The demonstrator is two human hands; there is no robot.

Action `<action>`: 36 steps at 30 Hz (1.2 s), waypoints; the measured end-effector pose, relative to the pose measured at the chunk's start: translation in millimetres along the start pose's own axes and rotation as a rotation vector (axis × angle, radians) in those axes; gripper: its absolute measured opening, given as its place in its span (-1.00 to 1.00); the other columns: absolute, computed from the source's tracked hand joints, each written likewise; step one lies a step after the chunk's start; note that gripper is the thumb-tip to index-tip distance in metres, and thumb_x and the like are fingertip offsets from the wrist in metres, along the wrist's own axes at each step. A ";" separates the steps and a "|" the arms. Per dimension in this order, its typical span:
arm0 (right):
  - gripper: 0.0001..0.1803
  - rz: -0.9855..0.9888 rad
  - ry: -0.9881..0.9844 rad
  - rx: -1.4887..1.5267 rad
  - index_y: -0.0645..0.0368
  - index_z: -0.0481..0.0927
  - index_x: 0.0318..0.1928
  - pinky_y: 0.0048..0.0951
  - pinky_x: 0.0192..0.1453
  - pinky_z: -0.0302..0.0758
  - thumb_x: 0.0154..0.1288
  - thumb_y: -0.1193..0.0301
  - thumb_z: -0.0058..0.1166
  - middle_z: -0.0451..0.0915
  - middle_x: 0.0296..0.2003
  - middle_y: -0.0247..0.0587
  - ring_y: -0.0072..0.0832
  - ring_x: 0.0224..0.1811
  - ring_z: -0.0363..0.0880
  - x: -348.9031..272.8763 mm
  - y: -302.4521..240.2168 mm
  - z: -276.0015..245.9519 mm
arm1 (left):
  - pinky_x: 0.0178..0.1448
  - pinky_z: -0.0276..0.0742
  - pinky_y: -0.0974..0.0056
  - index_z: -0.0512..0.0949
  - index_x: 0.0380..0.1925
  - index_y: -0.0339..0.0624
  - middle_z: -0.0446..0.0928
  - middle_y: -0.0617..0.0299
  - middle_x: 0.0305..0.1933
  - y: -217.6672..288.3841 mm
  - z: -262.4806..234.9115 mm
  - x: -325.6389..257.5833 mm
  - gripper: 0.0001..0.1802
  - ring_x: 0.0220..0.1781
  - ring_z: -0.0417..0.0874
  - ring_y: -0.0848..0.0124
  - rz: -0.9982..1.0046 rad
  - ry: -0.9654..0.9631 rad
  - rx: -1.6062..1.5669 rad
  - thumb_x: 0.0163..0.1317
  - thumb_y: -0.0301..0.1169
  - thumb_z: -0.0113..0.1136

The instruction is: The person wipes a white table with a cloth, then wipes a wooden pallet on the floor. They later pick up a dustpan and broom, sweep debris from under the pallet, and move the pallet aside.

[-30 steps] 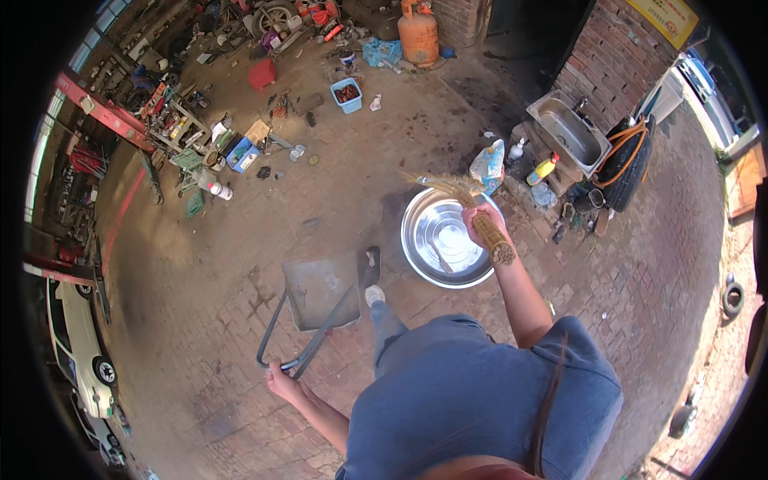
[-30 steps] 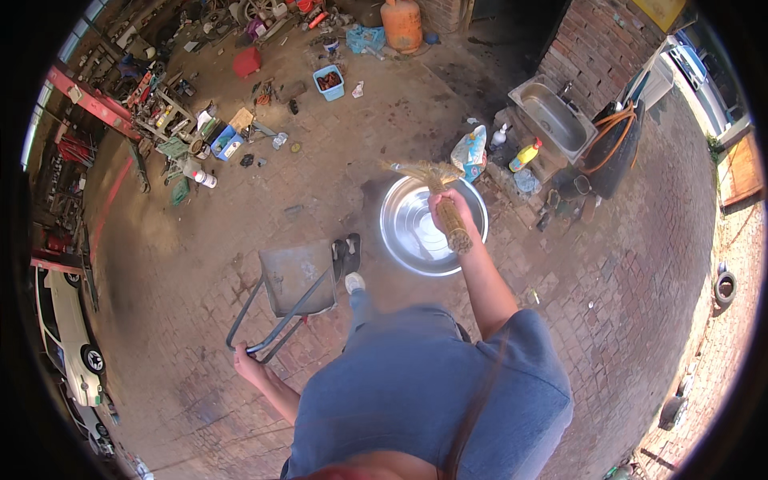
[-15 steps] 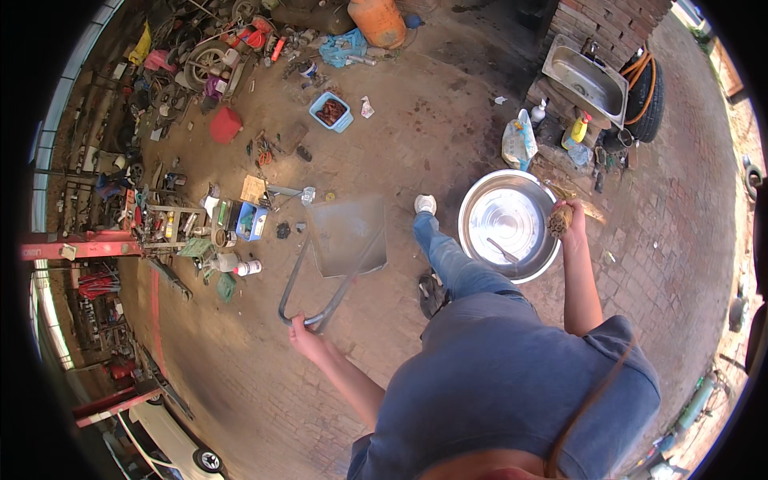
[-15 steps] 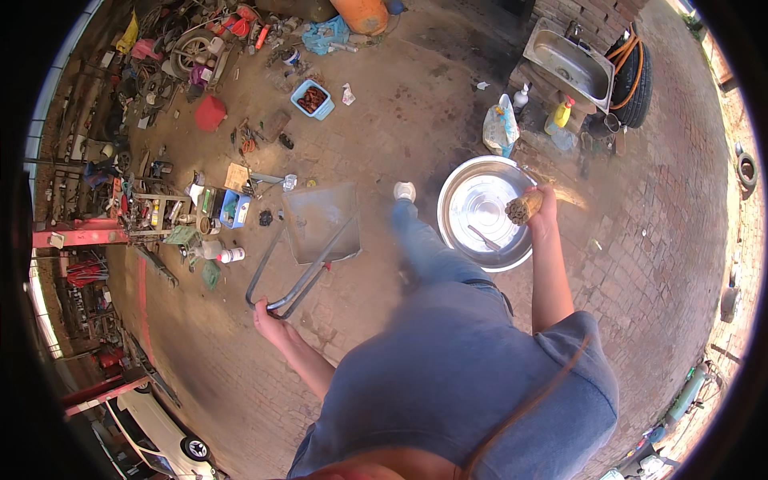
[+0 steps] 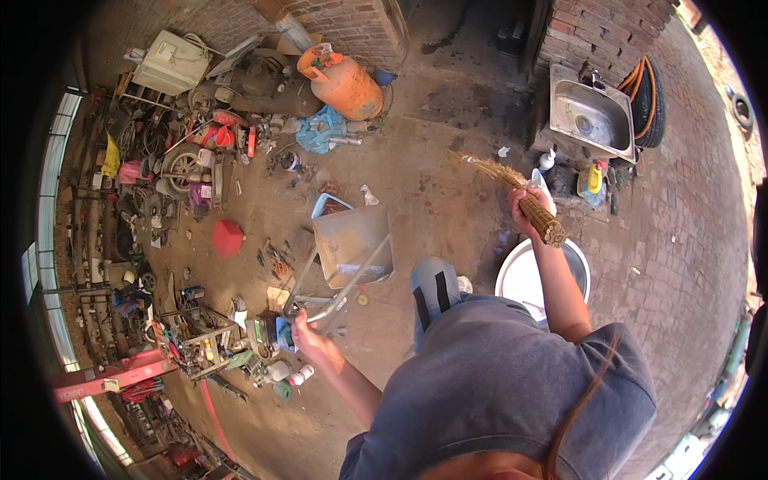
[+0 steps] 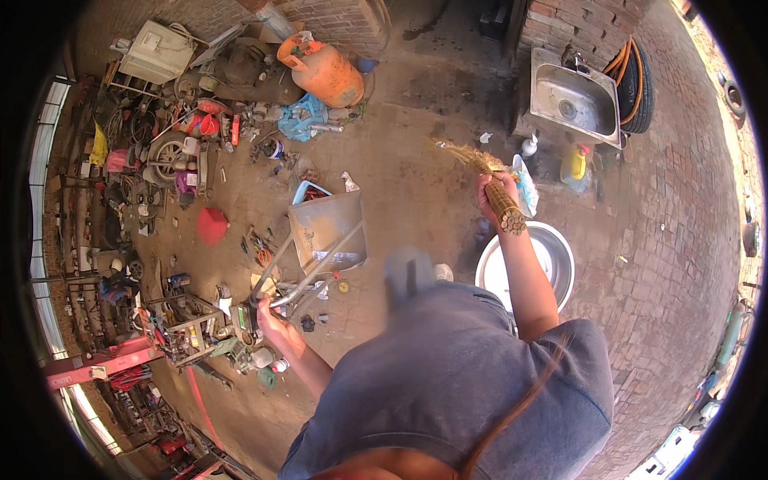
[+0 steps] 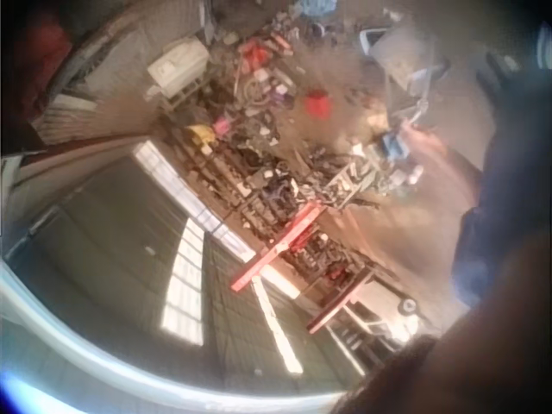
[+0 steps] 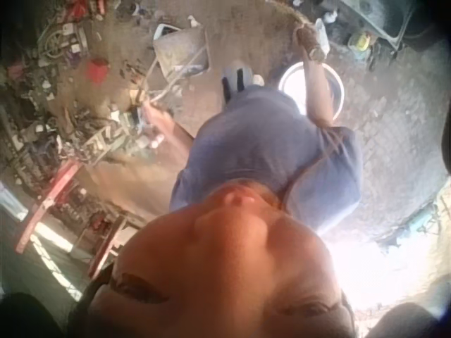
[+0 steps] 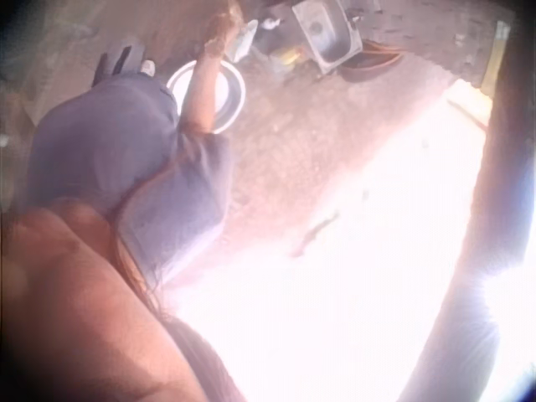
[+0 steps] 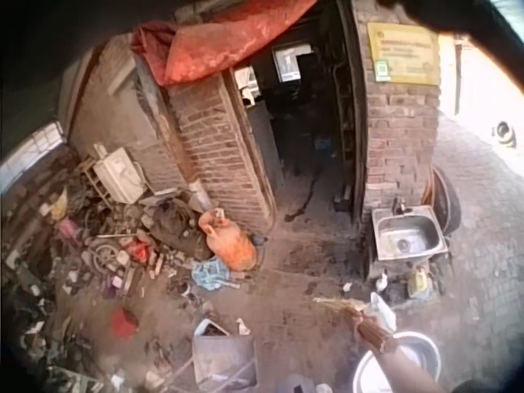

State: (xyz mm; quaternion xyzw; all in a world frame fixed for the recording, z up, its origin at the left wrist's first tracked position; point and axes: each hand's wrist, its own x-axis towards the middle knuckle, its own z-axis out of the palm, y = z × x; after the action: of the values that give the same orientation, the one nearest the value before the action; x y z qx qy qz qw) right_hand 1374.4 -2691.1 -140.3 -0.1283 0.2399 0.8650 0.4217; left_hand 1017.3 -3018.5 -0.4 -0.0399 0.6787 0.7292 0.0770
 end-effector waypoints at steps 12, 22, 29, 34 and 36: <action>-0.71 0.076 0.094 -0.168 0.36 0.28 -0.15 -0.58 -0.33 0.58 0.13 0.48 -0.07 0.41 -0.34 -0.11 -0.51 -0.44 0.45 197.4 -27.0 151.8 | -0.44 0.19 0.47 0.49 -0.52 -0.15 0.38 0.38 -0.56 -27.6 380.6 171.9 -0.87 -0.55 0.28 0.57 -0.305 -0.357 0.157 -0.02 -0.43 0.28; -0.65 -0.360 0.439 -1.044 0.22 0.41 -0.07 -0.52 -0.44 0.47 0.09 0.42 -0.03 0.46 -0.34 -0.20 -0.52 -0.52 0.44 295.1 -107.8 275.6 | -0.44 0.28 0.48 0.48 -0.47 -0.15 0.37 0.37 -0.54 -72.9 770.8 226.5 -0.87 -0.55 0.33 0.55 -0.319 -0.733 0.146 -0.01 -0.46 0.26; -0.57 -0.477 0.571 -1.213 0.31 0.36 0.00 -0.42 -0.54 0.49 0.07 0.47 0.04 0.44 -0.50 -0.22 -0.47 -0.60 0.49 448.9 -236.4 391.9 | -0.14 0.30 0.36 0.52 -0.50 -0.14 0.48 0.32 -0.39 -74.1 1017.3 222.1 -0.87 -0.36 0.40 0.50 -0.462 -0.821 0.254 -0.10 -0.44 0.25; -0.58 -0.481 0.513 -1.359 0.30 0.29 0.03 -0.43 -0.57 0.49 0.14 0.48 0.01 0.42 -0.49 -0.22 -0.50 -0.61 0.48 537.6 -312.6 475.0 | -0.20 0.29 0.40 0.53 -0.41 -0.17 0.49 0.33 -0.44 -52.2 1138.7 211.2 -0.86 -0.39 0.43 0.51 -0.255 -0.812 0.108 -0.01 -0.45 0.24; -0.53 -0.438 0.560 -1.394 0.25 0.29 0.09 -0.43 -0.58 0.49 0.14 0.50 0.04 0.43 -0.46 -0.24 -0.49 -0.60 0.49 577.1 -346.9 506.7 | -0.17 0.29 0.39 0.52 -0.43 -0.17 0.48 0.33 -0.44 -53.2 1181.8 200.6 -0.87 -0.37 0.43 0.50 -0.202 -0.759 0.092 -0.03 -0.47 0.24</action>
State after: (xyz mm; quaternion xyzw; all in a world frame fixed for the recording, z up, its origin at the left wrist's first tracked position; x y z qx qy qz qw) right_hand 1286.1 -1856.9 -59.8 -0.6215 -0.2920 0.6484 0.3287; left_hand 883.2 -1826.1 3.7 0.1695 0.6267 0.6496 0.3956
